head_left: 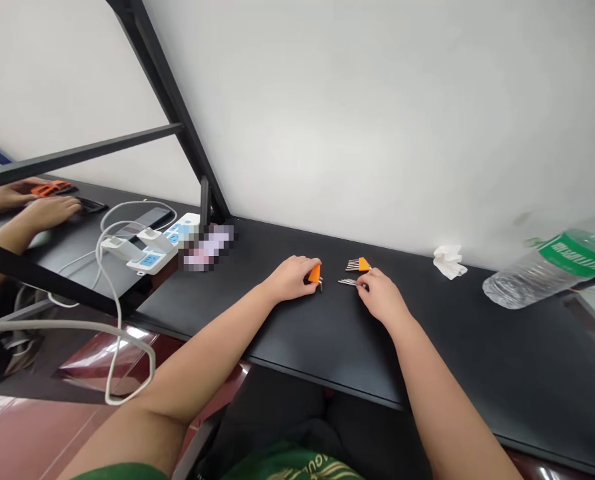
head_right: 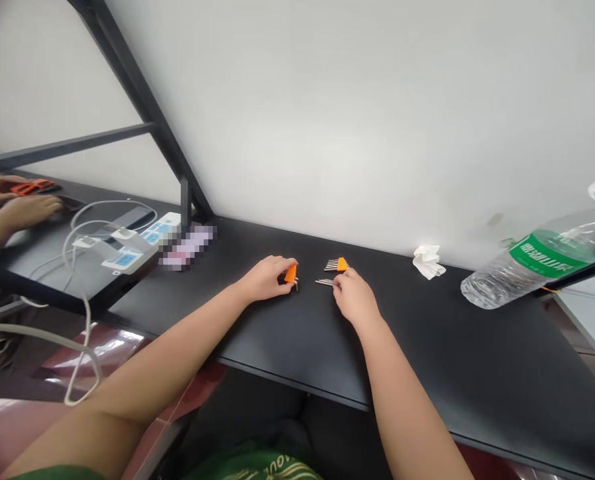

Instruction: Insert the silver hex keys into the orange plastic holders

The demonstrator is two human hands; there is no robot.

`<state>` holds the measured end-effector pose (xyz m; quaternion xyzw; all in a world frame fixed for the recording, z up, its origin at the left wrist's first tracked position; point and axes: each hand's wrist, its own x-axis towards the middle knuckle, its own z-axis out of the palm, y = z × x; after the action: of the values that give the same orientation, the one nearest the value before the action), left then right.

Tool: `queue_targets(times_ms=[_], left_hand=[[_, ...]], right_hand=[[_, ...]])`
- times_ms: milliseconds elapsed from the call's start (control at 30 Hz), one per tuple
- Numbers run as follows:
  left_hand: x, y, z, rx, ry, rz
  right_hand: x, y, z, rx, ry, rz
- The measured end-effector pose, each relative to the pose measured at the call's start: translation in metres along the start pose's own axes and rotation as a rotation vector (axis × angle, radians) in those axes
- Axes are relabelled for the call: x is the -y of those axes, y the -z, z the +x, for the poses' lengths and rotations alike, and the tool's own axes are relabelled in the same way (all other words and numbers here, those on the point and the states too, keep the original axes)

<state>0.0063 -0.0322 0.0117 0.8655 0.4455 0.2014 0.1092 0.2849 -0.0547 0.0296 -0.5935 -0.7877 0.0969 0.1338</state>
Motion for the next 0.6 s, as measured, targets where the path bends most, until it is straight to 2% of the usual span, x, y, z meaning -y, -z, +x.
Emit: queue_targets(times_ms=[200, 400, 500, 600], left_hand=[[0.005, 0.002, 0.0, -0.006, -0.001, -0.037], [0.002, -0.001, -0.004, 0.004, -0.01, -0.116], [-0.001, -0.004, -0.004, 0.018, -0.026, -0.125], [-0.004, -0.005, -0.004, 0.024, -0.045, -0.124]], right_hand=[[0.025, 0.003, 0.004, 0.115, 0.028, -0.172], [0.043, 0.003, -0.006, 0.214, -0.05, -0.103], [0.043, 0.002, -0.006, 0.187, -0.029, 0.027], [0.039, -0.002, -0.002, 0.084, 0.078, 0.202]])
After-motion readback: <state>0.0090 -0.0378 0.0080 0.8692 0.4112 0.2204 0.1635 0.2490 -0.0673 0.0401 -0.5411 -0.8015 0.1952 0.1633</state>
